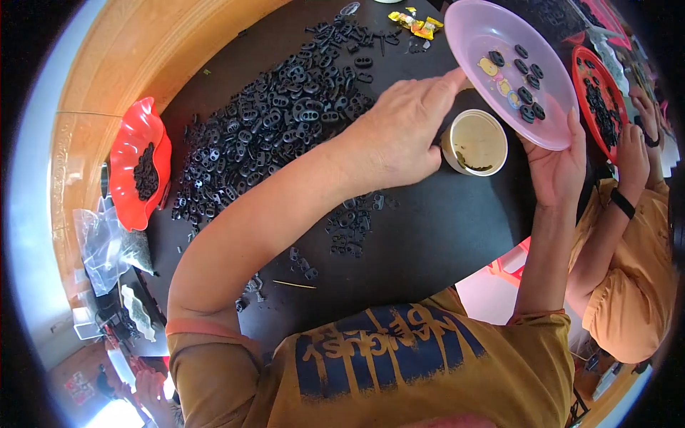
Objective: The person assembles plastic cord locks by fitting springs into plastic components and connecting the parts together by hand, then sorts components and finished pieces across the table, plates, and containers.
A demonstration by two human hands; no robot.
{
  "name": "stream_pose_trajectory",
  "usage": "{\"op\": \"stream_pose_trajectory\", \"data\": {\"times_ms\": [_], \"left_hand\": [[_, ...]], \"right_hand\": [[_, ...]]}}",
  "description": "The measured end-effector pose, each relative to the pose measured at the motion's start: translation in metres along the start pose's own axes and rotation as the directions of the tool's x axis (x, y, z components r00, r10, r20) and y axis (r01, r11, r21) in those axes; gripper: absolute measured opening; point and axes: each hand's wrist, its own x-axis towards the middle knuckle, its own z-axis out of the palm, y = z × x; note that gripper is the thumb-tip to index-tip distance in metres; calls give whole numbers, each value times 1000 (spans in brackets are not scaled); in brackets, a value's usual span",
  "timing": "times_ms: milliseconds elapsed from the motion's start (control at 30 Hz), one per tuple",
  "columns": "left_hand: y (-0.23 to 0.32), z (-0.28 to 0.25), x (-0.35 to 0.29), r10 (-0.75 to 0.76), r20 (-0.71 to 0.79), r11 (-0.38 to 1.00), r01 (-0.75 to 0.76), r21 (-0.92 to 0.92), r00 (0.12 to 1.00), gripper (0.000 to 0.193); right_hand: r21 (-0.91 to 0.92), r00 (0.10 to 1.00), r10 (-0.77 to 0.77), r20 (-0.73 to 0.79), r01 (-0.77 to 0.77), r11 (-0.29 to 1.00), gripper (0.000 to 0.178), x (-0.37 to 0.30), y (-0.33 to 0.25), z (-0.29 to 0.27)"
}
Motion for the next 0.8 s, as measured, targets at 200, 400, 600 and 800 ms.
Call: {"op": "stream_pose_trajectory", "data": {"times_ms": [200, 400, 600, 800], "left_hand": [[18, -1, 0, -48, 99, 926, 82, -369, 994, 79], [22, -8, -13, -1, 200, 976, 45, -213, 980, 57], [-29, -69, -8, -31, 176, 995, 14, 99, 984, 27], [-92, -121, 16, -469, 214, 825, 340, 451, 857, 76]], "right_hand": [[-69, 1000, 12, 10, -11, 998, 36, 4, -7, -4], [-124, 997, 45, -60, -52, 991, 38, 0, -8, -3], [-223, 987, 157, -16, -157, 962, 41, -7, -15, -14], [-498, 993, 91, -73, -116, 859, 38, -5, -18, -7]]}}
